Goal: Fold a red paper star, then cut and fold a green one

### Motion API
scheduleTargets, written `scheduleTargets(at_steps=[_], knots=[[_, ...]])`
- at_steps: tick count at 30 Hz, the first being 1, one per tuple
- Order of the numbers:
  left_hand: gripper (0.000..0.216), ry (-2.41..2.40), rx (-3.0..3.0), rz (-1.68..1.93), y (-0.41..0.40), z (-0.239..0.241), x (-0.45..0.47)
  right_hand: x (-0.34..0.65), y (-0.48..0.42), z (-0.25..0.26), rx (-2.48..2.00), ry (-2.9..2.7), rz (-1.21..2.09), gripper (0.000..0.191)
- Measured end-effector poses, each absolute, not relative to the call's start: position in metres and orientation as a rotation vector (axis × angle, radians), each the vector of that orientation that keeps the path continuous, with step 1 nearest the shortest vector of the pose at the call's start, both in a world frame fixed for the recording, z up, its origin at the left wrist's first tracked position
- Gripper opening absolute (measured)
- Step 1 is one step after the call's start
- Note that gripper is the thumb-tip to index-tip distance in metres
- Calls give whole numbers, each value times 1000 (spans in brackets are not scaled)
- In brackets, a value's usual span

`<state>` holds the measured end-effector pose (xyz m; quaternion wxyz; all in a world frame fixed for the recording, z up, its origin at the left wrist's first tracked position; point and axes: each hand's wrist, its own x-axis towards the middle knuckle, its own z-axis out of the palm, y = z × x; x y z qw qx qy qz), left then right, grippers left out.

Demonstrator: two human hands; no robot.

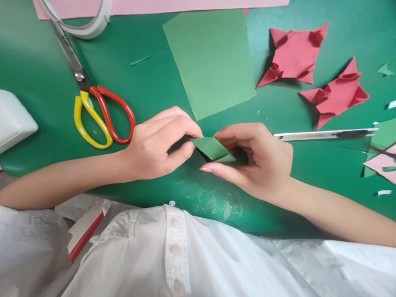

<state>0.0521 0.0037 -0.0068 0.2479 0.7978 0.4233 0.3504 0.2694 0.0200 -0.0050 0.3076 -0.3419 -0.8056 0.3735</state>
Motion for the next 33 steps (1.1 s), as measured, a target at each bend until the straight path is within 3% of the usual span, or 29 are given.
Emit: scheduleTargets(at_steps=[7,17,33], knots=[[10,1144,2101,992,-1,-9,55,267,23,0,-949,-2074,1112,13],[16,1132,2139,1077,-1,-5,62,263,17,6,-991,-2055,1269,18],[19,1009,2489,935,-3,-7,50,264,14,-1,-943,-2119,1141,15]])
